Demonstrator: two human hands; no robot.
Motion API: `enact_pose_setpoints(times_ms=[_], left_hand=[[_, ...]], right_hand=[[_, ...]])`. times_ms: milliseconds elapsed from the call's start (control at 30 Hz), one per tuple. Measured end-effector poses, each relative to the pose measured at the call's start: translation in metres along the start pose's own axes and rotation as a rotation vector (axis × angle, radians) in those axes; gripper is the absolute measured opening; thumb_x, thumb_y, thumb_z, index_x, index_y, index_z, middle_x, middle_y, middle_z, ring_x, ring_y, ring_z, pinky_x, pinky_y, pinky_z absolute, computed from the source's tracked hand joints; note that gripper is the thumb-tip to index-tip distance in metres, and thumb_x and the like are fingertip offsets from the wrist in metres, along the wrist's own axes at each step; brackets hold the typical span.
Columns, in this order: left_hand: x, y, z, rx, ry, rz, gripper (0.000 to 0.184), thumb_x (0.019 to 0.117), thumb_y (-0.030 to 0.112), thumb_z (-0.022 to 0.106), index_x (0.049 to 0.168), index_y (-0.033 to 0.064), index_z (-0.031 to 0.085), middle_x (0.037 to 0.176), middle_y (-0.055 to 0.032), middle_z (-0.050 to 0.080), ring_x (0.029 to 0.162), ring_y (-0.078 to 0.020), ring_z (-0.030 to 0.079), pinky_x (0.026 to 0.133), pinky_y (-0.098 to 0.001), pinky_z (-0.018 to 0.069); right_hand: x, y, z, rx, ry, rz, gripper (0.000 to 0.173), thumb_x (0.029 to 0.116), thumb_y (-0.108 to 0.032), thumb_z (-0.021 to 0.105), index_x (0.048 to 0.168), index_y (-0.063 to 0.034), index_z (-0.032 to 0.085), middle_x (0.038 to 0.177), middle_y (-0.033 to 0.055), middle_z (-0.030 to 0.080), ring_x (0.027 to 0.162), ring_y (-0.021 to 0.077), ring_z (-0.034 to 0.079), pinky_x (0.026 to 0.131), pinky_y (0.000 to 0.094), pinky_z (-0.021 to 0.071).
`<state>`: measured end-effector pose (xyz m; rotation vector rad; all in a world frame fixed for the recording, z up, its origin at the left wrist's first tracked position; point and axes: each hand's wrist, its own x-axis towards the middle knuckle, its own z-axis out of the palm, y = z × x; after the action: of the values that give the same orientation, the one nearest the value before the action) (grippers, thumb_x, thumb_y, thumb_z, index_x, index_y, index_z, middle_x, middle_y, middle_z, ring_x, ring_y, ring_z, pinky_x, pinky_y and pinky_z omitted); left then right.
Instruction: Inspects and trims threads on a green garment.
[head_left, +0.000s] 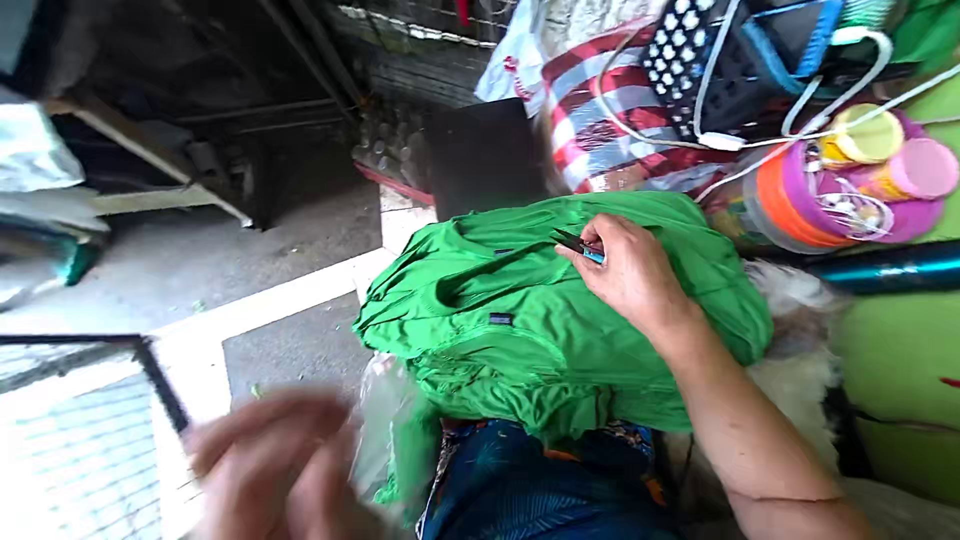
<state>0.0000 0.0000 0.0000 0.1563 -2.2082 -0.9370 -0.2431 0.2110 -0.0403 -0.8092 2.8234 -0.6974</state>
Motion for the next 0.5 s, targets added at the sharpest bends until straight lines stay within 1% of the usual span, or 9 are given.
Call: enact_pose_setpoints(times_ms=[33,67,133,200,300,367,400,433,500], left_hand=[[0.001,-0.015,0.021,0.085,-0.035,-0.190,0.028,0.1051,0.033,0.053,0.100,0.0112,0.069,0.110,0.0039,0.066,0.103,-0.0014,0.061,0.088,-0.0223,0.0505],[0.004,-0.031,0.040,0.146,-0.131,-0.373,0.036,0.1036,0.032,0.054,0.110,-0.0007,0.067,0.115,-0.0133,0.065,0.098,-0.0153,0.064,0.083,-0.0333,0.0543],[0.016,-0.058,0.074,0.181,-0.335,-0.720,0.056,0.1039,0.040,0.054,0.139,-0.0029,0.053,0.132,-0.0274,0.057,0.106,-0.0366,0.065,0.088,-0.0544,0.0538],[0.019,-0.081,0.103,0.229,-0.417,-0.834,0.066,0.1017,0.049,0.056,0.144,-0.0008,0.049,0.133,-0.0300,0.057,0.110,-0.0443,0.063,0.092,-0.0630,0.0496],[0.022,-0.093,0.124,0.296,-0.389,-0.774,0.040,0.1064,0.030,0.054,0.119,-0.0067,0.065,0.113,-0.0310,0.065,0.105,-0.0475,0.065,0.091,-0.0653,0.0481],[0.027,-0.101,0.126,0.142,-0.252,-0.774,0.034,0.1081,0.019,0.048,0.104,-0.0088,0.068,0.094,-0.0257,0.066,0.091,-0.0384,0.065,0.085,-0.0583,0.0492],[0.029,-0.107,0.127,-0.005,-0.173,-0.839,0.035,0.1087,0.021,0.047,0.099,-0.0065,0.067,0.086,-0.0181,0.064,0.082,-0.0273,0.063,0.080,-0.0488,0.0503],[0.030,-0.115,0.129,-0.185,-0.102,-0.942,0.034,0.1097,0.025,0.046,0.097,-0.0012,0.064,0.081,-0.0076,0.060,0.075,-0.0148,0.058,0.074,-0.0366,0.0502],[0.029,-0.126,0.135,-0.492,0.026,-1.130,0.034,0.1093,0.033,0.047,0.104,0.0042,0.064,0.085,-0.0025,0.064,0.074,-0.0087,0.062,0.071,-0.0307,0.0543]], right_hand=[[0.008,-0.007,0.005,-0.084,-0.080,0.049,0.047,0.0972,-0.035,0.072,0.105,0.0106,0.064,0.105,0.0311,0.065,0.092,0.0466,0.068,0.076,0.0602,0.0542],[0.014,-0.014,0.010,-0.164,-0.144,0.104,0.058,0.0964,-0.043,0.071,0.109,0.0121,0.063,0.110,0.0327,0.063,0.095,0.0482,0.068,0.077,0.0610,0.0538],[0.018,-0.023,0.020,-0.248,-0.202,0.200,0.065,0.0953,-0.045,0.072,0.119,0.0146,0.059,0.123,0.0354,0.058,0.098,0.0499,0.067,0.079,0.0615,0.0547],[0.016,-0.023,0.023,-0.240,-0.181,0.245,0.053,0.0975,-0.032,0.071,0.120,0.0143,0.059,0.127,0.0361,0.056,0.099,0.0509,0.067,0.079,0.0620,0.0549],[0.009,-0.013,0.021,-0.130,-0.097,0.222,0.026,0.0971,-0.005,0.064,0.115,0.0140,0.062,0.124,0.0359,0.058,0.102,0.0516,0.066,0.083,0.0633,0.0543],[0.003,0.002,0.015,0.072,0.000,0.134,0.021,0.0960,0.003,0.062,0.113,0.0132,0.065,0.115,0.0334,0.064,0.097,0.0476,0.067,0.083,0.0619,0.0544],[0.000,0.012,0.012,0.203,0.038,0.111,0.019,0.0986,0.001,0.060,0.114,0.0108,0.065,0.104,0.0276,0.067,0.084,0.0383,0.067,0.075,0.0539,0.0558],[-0.001,0.024,0.011,0.380,0.057,0.132,0.017,0.1017,-0.004,0.057,0.114,0.0057,0.064,0.086,0.0163,0.063,0.062,0.0222,0.058,0.058,0.0388,0.0510],[0.000,0.040,0.012,0.885,0.086,0.237,0.010,0.1025,-0.006,0.052,0.106,-0.0073,0.061,0.062,-0.0077,0.050,0.043,-0.0004,0.040,0.043,0.0158,0.0398]])
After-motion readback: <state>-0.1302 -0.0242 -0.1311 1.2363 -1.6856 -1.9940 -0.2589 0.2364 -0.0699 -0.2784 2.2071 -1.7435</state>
